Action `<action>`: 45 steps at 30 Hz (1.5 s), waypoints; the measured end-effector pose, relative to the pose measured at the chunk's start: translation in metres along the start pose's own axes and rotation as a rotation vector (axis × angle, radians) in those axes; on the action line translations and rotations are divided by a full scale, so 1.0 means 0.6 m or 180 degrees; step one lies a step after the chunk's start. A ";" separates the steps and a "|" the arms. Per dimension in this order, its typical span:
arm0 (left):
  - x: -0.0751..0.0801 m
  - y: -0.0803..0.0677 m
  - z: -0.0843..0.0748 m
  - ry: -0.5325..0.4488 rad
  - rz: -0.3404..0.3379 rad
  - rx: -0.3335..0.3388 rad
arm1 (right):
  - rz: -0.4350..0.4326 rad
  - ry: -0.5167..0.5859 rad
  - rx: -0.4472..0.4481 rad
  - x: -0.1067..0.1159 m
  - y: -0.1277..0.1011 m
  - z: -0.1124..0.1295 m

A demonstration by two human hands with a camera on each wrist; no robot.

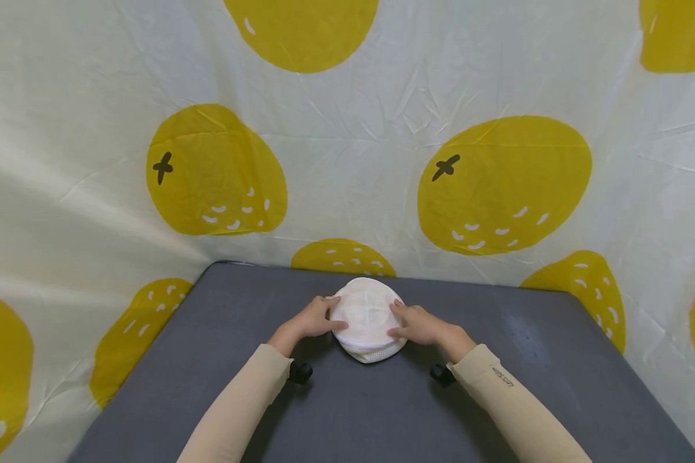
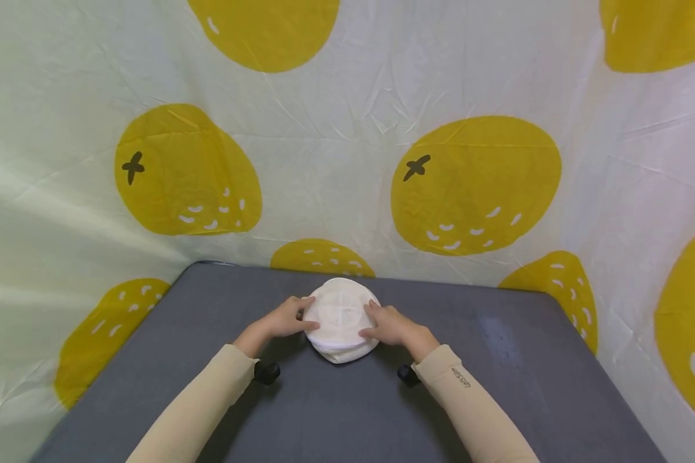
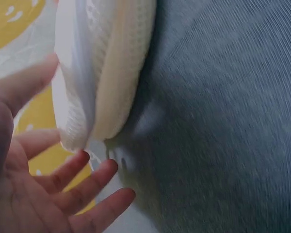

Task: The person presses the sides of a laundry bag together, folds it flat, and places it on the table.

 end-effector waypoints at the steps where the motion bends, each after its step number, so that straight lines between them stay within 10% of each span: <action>1: 0.000 -0.001 0.001 0.0023 0.0056 0.0000 | 0.0015 -0.0009 0.0023 -0.002 0.000 0.000; 24: -0.039 0.019 -0.025 0.1228 0.0307 -0.0460 | -0.0152 -0.0368 0.0171 -0.041 0.017 0.005; 45: -0.065 0.028 -0.035 0.1542 0.0539 -0.0209 | 0.0266 -0.0568 -0.0213 -0.082 0.056 -0.042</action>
Point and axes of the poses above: each hand's wrist, its own y-axis towards the middle knuckle, its own x-axis out of the back of the hand, z = x × y, the point moved 4 cm from there along y, towards the middle knuckle, and after that the axes turned 10 degrees about -z, right-handed, at the moved point
